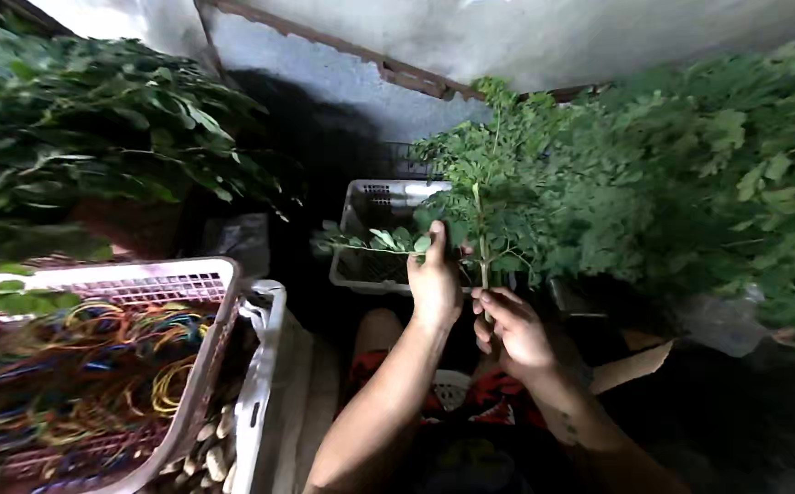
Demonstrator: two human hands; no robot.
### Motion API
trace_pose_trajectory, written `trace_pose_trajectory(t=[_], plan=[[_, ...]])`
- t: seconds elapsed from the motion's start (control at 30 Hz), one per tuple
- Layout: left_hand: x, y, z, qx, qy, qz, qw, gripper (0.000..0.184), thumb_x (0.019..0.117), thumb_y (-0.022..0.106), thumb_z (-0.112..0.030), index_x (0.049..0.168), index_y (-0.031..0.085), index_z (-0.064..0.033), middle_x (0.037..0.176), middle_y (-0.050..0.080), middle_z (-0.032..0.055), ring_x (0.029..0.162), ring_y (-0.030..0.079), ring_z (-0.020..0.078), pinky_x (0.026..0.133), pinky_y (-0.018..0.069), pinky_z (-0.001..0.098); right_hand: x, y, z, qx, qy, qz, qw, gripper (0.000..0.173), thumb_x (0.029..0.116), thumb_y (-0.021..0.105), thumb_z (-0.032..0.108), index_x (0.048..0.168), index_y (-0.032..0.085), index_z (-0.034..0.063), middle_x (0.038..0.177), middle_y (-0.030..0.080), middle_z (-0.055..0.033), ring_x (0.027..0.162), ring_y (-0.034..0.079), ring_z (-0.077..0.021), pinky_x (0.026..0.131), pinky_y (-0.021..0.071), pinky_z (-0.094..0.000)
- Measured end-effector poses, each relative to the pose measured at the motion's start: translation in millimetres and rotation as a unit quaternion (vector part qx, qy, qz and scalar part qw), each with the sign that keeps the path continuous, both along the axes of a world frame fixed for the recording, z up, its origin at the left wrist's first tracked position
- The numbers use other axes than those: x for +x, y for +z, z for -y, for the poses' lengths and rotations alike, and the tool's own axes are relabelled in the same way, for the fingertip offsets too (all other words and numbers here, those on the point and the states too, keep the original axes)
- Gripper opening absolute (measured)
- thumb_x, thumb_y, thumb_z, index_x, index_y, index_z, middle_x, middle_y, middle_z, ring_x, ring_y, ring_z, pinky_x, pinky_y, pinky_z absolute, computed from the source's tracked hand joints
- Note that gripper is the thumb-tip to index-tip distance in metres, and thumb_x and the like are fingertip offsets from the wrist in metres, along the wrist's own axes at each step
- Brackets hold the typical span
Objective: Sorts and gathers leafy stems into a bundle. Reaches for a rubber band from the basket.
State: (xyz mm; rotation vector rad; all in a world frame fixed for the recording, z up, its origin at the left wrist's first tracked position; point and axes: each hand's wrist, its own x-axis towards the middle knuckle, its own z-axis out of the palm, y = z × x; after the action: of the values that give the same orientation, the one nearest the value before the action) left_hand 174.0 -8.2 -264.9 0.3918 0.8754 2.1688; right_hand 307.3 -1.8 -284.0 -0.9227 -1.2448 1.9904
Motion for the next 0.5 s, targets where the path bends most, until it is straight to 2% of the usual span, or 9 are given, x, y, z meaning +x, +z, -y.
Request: trace_pose_trajectory(t=[0.07, 0.13, 0.2, 0.23, 0.27, 0.33, 0.37, 0.4, 0.5], plan=[[-4.9, -6.0, -4.7, 0.011, -0.032, 0.027, 0.999, 0.052, 0.1095, 0.03, -0.055, 0.1, 0.064, -0.0162, 0.074, 0.062, -0.0017, 0.066, 0.063, 0.0131, 0.065, 0.0584, 0.0333, -5.8, 2.1, -3.2, -0.031, 0.03, 0.017, 0.999, 0.032, 0.1113, 0.041, 0.019, 0.138, 0.051, 0.0052, 0.097, 0.066, -0.0088, 0.052, 0.056, -0.0117, 0.042, 0.0495, -0.0239], [-8.3, -18.4, -12.1, 0.01, -0.055, 0.006, 0.998, 0.063, 0.1056, 0.022, -0.066, 0.097, 0.063, -0.019, 0.073, 0.061, -0.0028, 0.057, 0.06, 0.0109, 0.053, 0.0557, 0.029, -12.6, 3.3, -9.9, -0.061, 0.052, 0.057, 0.995, 0.039, 0.1137, 0.034, 0.033, 0.144, 0.048, 0.0118, 0.099, 0.068, -0.0086, 0.054, 0.059, -0.0135, 0.043, 0.0502, -0.0249], [-9.7, -33.1, -18.7, 0.007, -0.029, -0.061, 0.998, 0.058, 0.1077, 0.025, -0.06, 0.11, 0.064, -0.018, 0.084, 0.067, -0.0002, 0.063, 0.064, 0.0107, 0.056, 0.0581, 0.0284, -20.8, 2.3, -17.0, -0.09, 0.039, 0.102, 0.99, 0.043, 0.113, 0.031, 0.043, 0.138, 0.052, 0.0139, 0.096, 0.067, -0.0061, 0.053, 0.056, -0.0119, 0.043, 0.0479, -0.0242], [-8.5, -38.3, -21.4, 0.006, -0.006, -0.096, 0.995, 0.05, 0.1094, 0.031, -0.054, 0.118, 0.063, -0.0162, 0.087, 0.069, 0.002, 0.064, 0.065, 0.0115, 0.057, 0.0588, 0.0291, -25.1, 0.2, -18.9, -0.096, 0.019, 0.111, 0.989, 0.04, 0.1128, 0.034, 0.042, 0.13, 0.055, 0.0119, 0.089, 0.066, -0.0054, 0.05, 0.053, -0.0113, 0.042, 0.0464, -0.024], [-6.1, -40.8, -23.2, 0.001, 0.02, -0.12, 0.993, 0.04, 0.1104, 0.039, -0.045, 0.121, 0.062, -0.0142, 0.087, 0.069, 0.0037, 0.065, 0.066, 0.0128, 0.059, 0.0592, 0.0304, -28.3, -1.9, -19.7, -0.095, 0.001, 0.112, 0.989, 0.037, 0.1129, 0.037, 0.038, 0.129, 0.057, 0.0103, 0.085, 0.064, -0.0053, 0.05, 0.052, -0.0114, 0.042, 0.0464, -0.0245], [-2.6, -42.8, -22.6, -0.003, 0.066, -0.147, 0.987, 0.026, 0.1094, 0.049, -0.029, 0.121, 0.064, -0.0111, 0.093, 0.068, 0.0058, 0.073, 0.067, 0.0154, 0.067, 0.0605, 0.0333, -33.0, -7.1, -19.6, -0.078, -0.014, 0.097, 0.992, 0.032, 0.1128, 0.041, 0.028, 0.126, 0.06, 0.006, 0.076, 0.061, -0.0054, 0.05, 0.054, -0.0125, 0.043, 0.0503, -0.0268], [-2.3, -42.6, -21.7, -0.006, 0.073, -0.14, 0.987, 0.025, 0.11, 0.047, -0.029, 0.117, 0.064, -0.0129, 0.093, 0.067, 0.0034, 0.074, 0.066, 0.0137, 0.067, 0.0598, 0.032, -34.4, -10.4, -19.4, -0.063, -0.01, 0.085, 0.994, 0.03, 0.1126, 0.041, 0.024, 0.122, 0.061, 0.0041, 0.075, 0.062, -0.0053, 0.051, 0.057, -0.0127, 0.045, 0.0531, -0.0276], [-2.5, -41.4, -21.0, -0.014, 0.072, -0.119, 0.99, 0.029, 0.1109, 0.041, -0.035, 0.11, 0.064, -0.0169, 0.087, 0.066, -0.001, 0.069, 0.064, 0.0098, 0.063, 0.0581, 0.0285, -35.4, -13.1, -18.5, -0.05, -0.009, 0.076, 0.996, 0.028, 0.1118, 0.043, 0.02, 0.119, 0.063, 0.0022, 0.075, 0.065, -0.0051, 0.054, 0.061, -0.0125, 0.048, 0.0556, -0.0278], [-11.6, -41.1, -16.6, 0.042, 0.007, -0.052, 0.998, 0.055, 0.1094, 0.025, -0.055, 0.079, 0.058, -0.0224, 0.067, 0.056, -0.0071, 0.056, 0.055, 0.0067, 0.054, 0.0503, 0.0246, -33.9, -21.1, -18.6, -0.042, 0.005, 0.072, 0.996, 0.025, 0.109, 0.046, 0.014, 0.114, 0.066, 0.0007, 0.081, 0.067, -0.003, 0.068, 0.064, -0.0103, 0.062, 0.057, -0.0268]])
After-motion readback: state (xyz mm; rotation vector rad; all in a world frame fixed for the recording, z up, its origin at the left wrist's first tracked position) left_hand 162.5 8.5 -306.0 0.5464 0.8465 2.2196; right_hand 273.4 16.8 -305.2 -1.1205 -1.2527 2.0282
